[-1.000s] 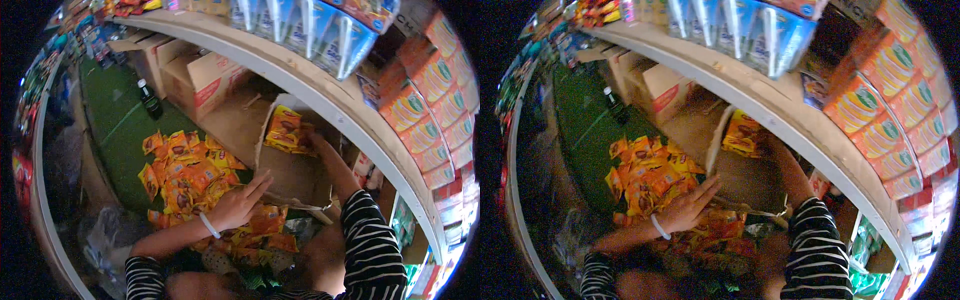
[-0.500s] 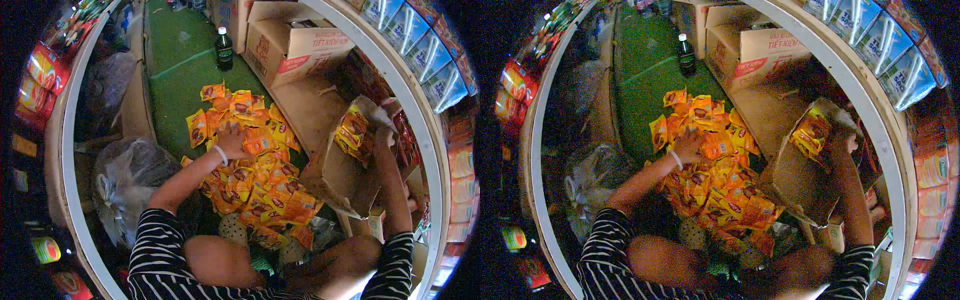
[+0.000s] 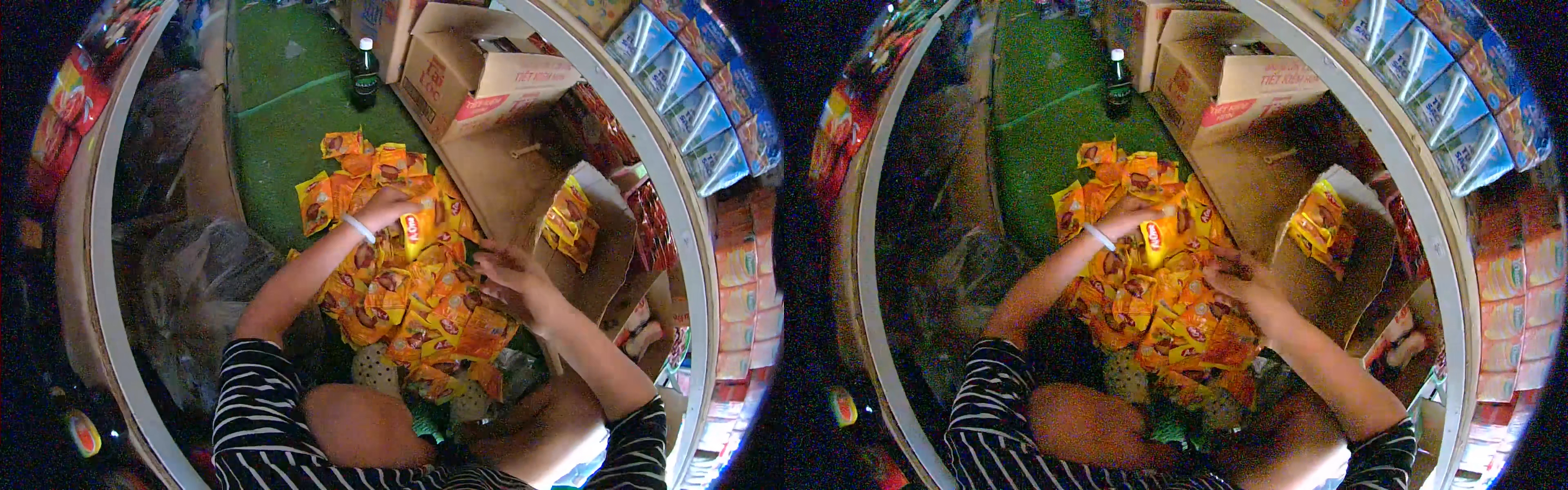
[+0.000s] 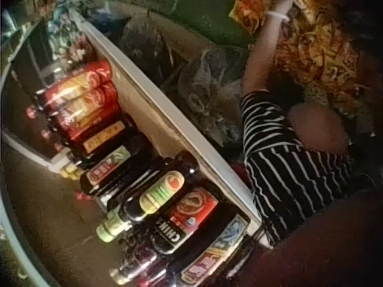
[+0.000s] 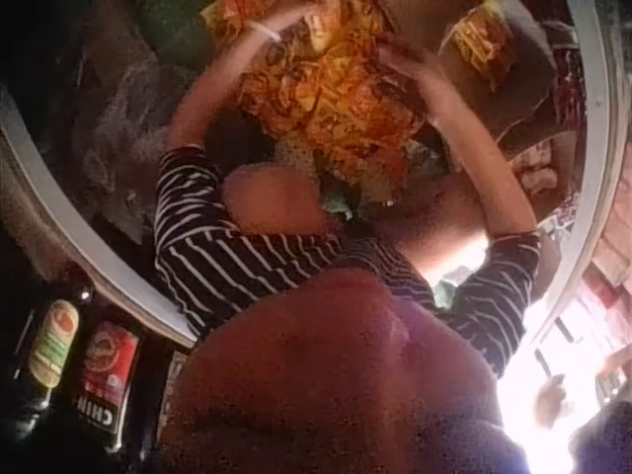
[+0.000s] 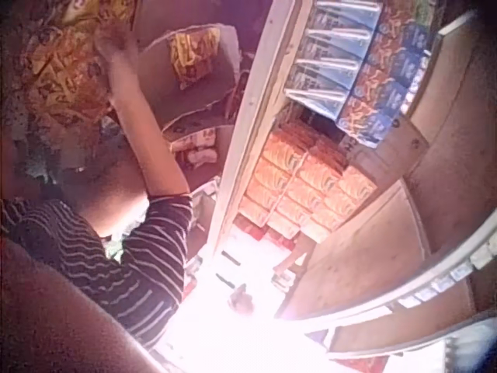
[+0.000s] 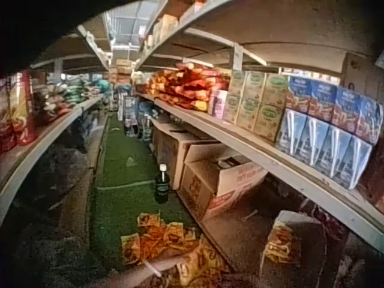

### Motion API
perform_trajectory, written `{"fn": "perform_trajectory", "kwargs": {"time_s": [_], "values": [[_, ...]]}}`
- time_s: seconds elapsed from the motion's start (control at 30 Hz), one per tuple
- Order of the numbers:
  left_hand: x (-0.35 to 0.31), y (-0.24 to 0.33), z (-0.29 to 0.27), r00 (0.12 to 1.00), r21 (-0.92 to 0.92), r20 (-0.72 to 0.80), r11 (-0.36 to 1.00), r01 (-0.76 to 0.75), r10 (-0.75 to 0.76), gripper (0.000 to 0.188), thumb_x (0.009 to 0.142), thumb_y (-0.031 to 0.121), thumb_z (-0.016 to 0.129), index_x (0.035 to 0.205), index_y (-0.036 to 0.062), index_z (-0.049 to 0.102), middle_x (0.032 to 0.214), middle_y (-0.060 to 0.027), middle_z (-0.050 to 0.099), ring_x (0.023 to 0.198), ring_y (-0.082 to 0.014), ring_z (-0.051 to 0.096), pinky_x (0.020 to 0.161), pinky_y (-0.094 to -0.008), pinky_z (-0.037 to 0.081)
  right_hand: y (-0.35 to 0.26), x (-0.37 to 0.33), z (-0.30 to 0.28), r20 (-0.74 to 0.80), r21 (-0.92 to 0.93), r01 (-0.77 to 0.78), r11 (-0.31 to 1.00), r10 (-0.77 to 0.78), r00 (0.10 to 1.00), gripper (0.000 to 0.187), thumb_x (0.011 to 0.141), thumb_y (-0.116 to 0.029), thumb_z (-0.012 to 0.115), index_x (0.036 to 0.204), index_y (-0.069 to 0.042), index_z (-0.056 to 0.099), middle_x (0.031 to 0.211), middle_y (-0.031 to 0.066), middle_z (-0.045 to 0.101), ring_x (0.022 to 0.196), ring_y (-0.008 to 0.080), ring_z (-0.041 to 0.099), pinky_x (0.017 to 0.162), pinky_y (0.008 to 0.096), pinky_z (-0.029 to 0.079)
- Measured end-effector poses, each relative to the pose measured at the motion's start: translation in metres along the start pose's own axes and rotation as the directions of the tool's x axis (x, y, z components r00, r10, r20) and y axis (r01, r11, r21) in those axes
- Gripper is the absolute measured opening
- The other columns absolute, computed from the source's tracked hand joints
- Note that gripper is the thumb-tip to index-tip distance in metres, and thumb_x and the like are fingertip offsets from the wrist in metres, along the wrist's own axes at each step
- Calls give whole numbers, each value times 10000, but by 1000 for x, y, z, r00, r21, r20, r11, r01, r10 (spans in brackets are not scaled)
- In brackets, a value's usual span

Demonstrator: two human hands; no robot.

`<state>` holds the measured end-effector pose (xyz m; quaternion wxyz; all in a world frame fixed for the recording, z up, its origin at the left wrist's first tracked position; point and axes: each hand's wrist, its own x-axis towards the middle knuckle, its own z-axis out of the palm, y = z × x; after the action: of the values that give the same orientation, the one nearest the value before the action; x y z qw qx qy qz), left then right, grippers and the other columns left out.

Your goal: The person sits on the floor of a store aisle and unpacks yellow snack packets from a cardboard box. They arrange the packets into a neat stack on the floor and then place them into a second cardboard box.

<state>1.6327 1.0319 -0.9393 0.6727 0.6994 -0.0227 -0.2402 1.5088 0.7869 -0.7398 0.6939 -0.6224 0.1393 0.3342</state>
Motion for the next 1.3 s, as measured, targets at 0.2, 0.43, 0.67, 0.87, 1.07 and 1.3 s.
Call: {"fn": "perform_trajectory", "kwargs": {"time_s": [0.2, 0.43, 0.67, 0.87, 1.07, 1.3], "values": [[-93, 93, 37, 929, -557, 361, 818, 144, 82, 308, 817, 173, 609, 1068, -7, 611, 1024, -98, 646, 963, -187, 609, 839, -304, 485, 16, 7, -7, 39, -1, 137, 991, -136, 990, 577, 760, -176, 735, 1243, -34, 454, 1160, 85, 571, 1032, 161, 560, 900, 322, 445], [-112, 105, 50, 850, 150, 497, 947, -284, 176, 438, 679, 310, 781, 968, 11, 643, 908, -60, 662, 857, -132, 601, 780, -279, 462, 18, 3, -7, 284, -74, 65, 995, -42, 958, 426, 775, -56, 691, 1169, -30, 532, 981, 51, 648, 893, 153, 617, 832, 292, 483], [-127, 141, 90, 730, 269, 658, 848, -456, 184, 409, 655, 321, 790, 941, 63, 654, 816, -73, 666, 744, -168, 628, 692, -311, 488, 18, -12, -10, 466, -383, -180, 906, 358, 809, 725, 750, -115, 736, 1334, -60, 310, 1151, 75, 553, 979, 181, 587, 851, 340, 489], [-12, 80, 30, 977, -25, -103, 982, -189, 185, 446, 723, 371, 710, 970, 9, 627, 843, -120, 657, 763, -194, 638, 659, -337, 496, 14, -1, -12, 382, 106, -218, 970, 162, 910, 592, 758, -116, 724, 1252, -45, 406, 1081, 93, 598, 969, 217, 608, 852, 356, 501], [88, -43, -45, 675, 721, -598, 659, 216, 433, 513, 706, 347, 688, 1045, -19, 568, 926, -143, 640, 850, -268, 620, 714, -385, 498, 14, 6, -15, 281, 287, -149, 946, 66, 958, 469, 818, -64, 628, 1240, -26, 426, 1113, 134, 600, 1058, 243, 579, 865, 382, 495], [79, -31, -80, 923, -435, -229, 881, 188, -310, 430, 797, 222, 585, 1158, -6, 534, 1059, -196, 619, 905, -271, 620, 750, -377, 496, 21, 12, -28, 246, 93, -54, 994, 29, 969, 495, 783, -69, 675, 1222, -44, 446, 1075, 80, 609, 999, 204, 594, 878, 360, 477]]}}
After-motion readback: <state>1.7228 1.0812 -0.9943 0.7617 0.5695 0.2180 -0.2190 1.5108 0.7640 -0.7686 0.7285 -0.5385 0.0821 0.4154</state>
